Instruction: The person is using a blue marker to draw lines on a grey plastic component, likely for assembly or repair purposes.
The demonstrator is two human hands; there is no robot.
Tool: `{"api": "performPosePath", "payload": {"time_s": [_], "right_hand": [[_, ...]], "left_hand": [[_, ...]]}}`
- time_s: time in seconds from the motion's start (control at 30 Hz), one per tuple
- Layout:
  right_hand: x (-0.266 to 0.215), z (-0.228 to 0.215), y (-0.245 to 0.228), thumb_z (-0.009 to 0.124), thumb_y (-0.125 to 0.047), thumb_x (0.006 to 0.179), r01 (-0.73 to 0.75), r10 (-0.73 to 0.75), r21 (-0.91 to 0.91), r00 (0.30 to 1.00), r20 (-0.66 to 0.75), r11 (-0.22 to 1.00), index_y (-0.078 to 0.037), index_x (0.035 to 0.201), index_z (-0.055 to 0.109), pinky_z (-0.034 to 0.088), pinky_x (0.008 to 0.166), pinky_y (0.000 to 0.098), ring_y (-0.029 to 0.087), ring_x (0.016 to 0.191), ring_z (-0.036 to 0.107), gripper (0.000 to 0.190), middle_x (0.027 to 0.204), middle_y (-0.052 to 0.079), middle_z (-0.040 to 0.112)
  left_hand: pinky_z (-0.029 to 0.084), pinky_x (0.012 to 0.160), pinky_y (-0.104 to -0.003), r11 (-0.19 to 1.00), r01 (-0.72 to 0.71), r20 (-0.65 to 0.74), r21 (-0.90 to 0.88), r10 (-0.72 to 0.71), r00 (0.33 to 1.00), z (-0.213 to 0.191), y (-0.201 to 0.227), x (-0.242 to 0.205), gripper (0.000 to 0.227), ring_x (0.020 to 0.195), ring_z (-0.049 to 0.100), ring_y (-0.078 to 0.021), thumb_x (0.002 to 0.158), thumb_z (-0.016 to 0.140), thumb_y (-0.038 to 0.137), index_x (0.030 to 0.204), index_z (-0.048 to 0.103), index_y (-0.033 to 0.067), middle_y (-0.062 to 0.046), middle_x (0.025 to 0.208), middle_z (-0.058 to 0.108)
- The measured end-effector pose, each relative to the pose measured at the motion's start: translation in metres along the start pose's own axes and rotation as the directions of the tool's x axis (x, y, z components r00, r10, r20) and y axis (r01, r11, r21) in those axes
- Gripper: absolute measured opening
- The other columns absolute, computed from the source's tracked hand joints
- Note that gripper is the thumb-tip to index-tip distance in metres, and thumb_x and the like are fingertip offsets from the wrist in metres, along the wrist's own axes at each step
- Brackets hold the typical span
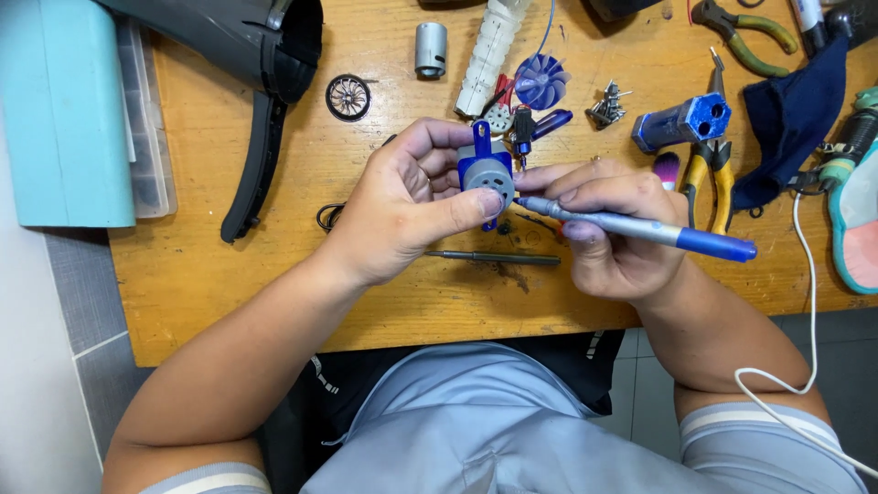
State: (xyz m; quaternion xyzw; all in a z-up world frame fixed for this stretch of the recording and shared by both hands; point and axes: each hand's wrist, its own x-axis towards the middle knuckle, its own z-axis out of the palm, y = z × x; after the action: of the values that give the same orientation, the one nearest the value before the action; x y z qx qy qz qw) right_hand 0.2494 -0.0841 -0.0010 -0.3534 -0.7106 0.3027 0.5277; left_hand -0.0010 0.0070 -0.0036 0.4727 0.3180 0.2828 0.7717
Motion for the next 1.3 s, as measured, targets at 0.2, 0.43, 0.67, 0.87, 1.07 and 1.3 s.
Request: {"api": "performPosePath", "payload": {"time_s": [0.2, 0.43, 0.67, 0.87, 1.07, 1.3], "right_hand": [[-0.0018, -0.0007, -0.0013, 0.057, -0.019, 0.119, -0.017, 0.017, -0.061, 1.0, 0.005, 0.998, 0.003, 0.122, 0.059, 0.077, 0.104, 0.0549, 0.052, 0.117, 0.086, 0.022, 0.108, 0.027, 0.075], [-0.0033, -0.001, 0.0006, 0.056, -0.02, 0.121, -0.009, 0.008, -0.053, 1.0, -0.019, 0.999, 0.0, 0.124, 0.055, 0.078, 0.105, 0.0572, 0.052, 0.118, 0.086, 0.02, 0.114, 0.029, 0.072], [-0.0007, -0.0012, -0.0009, 0.056, -0.02, 0.12, -0.006, 0.006, -0.051, 1.0, -0.003, 0.999, 0.001, 0.123, 0.057, 0.078, 0.102, 0.0552, 0.053, 0.115, 0.087, 0.022, 0.109, 0.027, 0.073], [-0.002, 0.0001, -0.0008, 0.056, -0.021, 0.121, -0.026, 0.026, -0.013, 1.0, -0.014, 1.0, 0.0, 0.123, 0.058, 0.077, 0.106, 0.0581, 0.052, 0.116, 0.086, 0.022, 0.108, 0.028, 0.074], [-0.0008, -0.0014, 0.0005, 0.056, -0.021, 0.121, -0.007, 0.007, 0.016, 1.0, 0.007, 1.0, 0.002, 0.124, 0.055, 0.078, 0.103, 0.0582, 0.054, 0.117, 0.085, 0.023, 0.107, 0.028, 0.072], [-0.0029, -0.0017, 0.0024, 0.058, -0.022, 0.121, -0.006, 0.006, 0.029, 1.0, 0.016, 1.0, 0.001, 0.124, 0.056, 0.076, 0.109, 0.0594, 0.054, 0.12, 0.084, 0.023, 0.106, 0.024, 0.073]], "left_hand": [[0.065, 0.105, -0.029, 0.999, 0.028, -0.022, -0.018, -0.028, 0.999, 0.0018, 0.0, 0.0014, 0.069, 0.11, 0.08, -0.0186, 0.087, 0.095, 0.021, 0.144, 0.06, 0.0045, -0.015, 0.125, 0.083], [0.065, 0.106, -0.03, 0.999, 0.038, -0.019, -0.036, -0.038, 0.999, 0.0021, 0.0011, 0.0016, 0.072, 0.111, 0.079, -0.0182, 0.086, 0.095, 0.024, 0.146, 0.06, 0.0039, -0.014, 0.126, 0.082], [0.065, 0.104, -0.028, 1.0, 0.021, -0.026, -0.012, -0.021, 0.999, 0.0028, 0.0015, 0.0014, 0.07, 0.11, 0.078, -0.0173, 0.086, 0.095, 0.023, 0.145, 0.061, 0.0041, -0.014, 0.125, 0.082], [0.065, 0.105, -0.029, 1.0, 0.015, -0.012, -0.012, -0.015, 1.0, 0.0022, 0.0019, -0.0005, 0.07, 0.111, 0.079, -0.0179, 0.087, 0.095, 0.024, 0.145, 0.061, 0.0038, -0.014, 0.127, 0.082], [0.065, 0.104, -0.028, 1.0, 0.004, -0.019, -0.009, -0.004, 1.0, 0.0022, -0.0006, -0.0003, 0.069, 0.11, 0.079, -0.0171, 0.088, 0.094, 0.02, 0.146, 0.06, 0.0034, -0.014, 0.124, 0.082], [0.065, 0.104, -0.028, 1.0, -0.003, -0.004, -0.011, 0.003, 1.0, 0.0009, -0.0007, -0.0001, 0.068, 0.11, 0.079, -0.017, 0.09, 0.094, 0.02, 0.146, 0.058, 0.0031, -0.015, 0.123, 0.082]]}}
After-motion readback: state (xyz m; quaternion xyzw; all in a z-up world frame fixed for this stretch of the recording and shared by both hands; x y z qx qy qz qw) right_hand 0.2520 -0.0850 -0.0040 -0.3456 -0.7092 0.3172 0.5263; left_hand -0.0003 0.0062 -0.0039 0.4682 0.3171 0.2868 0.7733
